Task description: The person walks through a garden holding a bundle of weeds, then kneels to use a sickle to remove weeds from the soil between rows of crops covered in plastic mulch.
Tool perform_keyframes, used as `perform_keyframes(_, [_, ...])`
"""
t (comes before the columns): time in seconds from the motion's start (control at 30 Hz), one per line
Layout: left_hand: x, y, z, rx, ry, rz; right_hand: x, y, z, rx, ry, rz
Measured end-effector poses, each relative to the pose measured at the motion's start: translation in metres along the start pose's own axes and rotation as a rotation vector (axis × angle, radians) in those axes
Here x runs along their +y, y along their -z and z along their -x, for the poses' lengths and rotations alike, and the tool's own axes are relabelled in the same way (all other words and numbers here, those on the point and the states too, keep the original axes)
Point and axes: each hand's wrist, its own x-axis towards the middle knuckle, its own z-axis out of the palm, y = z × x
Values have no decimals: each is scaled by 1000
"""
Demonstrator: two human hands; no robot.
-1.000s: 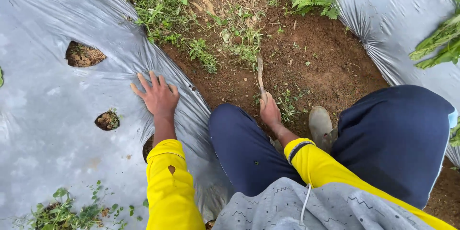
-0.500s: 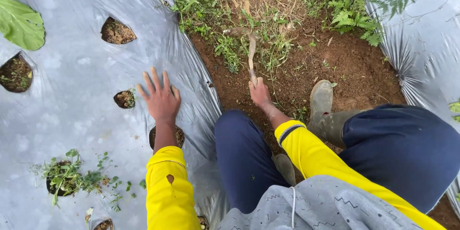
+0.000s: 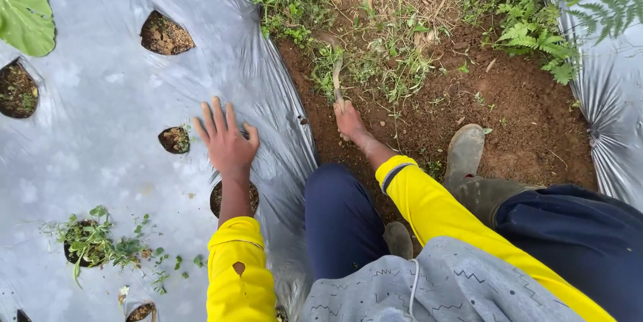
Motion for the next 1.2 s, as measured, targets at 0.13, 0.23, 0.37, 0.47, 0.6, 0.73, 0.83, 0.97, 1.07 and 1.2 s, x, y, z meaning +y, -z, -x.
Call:
perform_keyframes(0.13, [1, 2, -10, 35, -10, 28, 52, -24, 33, -137, -50, -45])
perform_keyframes(0.23, [2, 6, 0, 36, -12, 30, 86, -31, 62, -150, -82, -72])
perform_keyframes(0.37, [2, 5, -8, 59, -24, 18, 37, 6, 80, -39, -109, -15])
perform_keyframes(0.47, [1, 4, -5, 63, -22, 19, 53, -1, 40, 101, -98, -18])
perform_keyframes(0.6, [1, 2, -8, 69, -16, 17, -29, 41, 14, 233, 23, -143])
perform_keyframes(0.73, [3, 6, -8, 58, -3, 22, -40, 28, 17, 206, 40, -209])
perform_keyframes(0.83, [6, 9, -10, 55, -5, 32, 13, -1, 42, -28, -78, -171])
perform_keyframes(0.97, [4, 8, -10, 63, -6, 26, 122, -48, 53, -108, -171, -209])
perform_keyframes(1.07, [2, 8, -10, 63, -11, 25, 75, -13, 95, -70, -175, -195])
perform_keyframes(1.2, [3, 7, -10, 62, -8, 16, 64, -2, 63, 39, -142, -148])
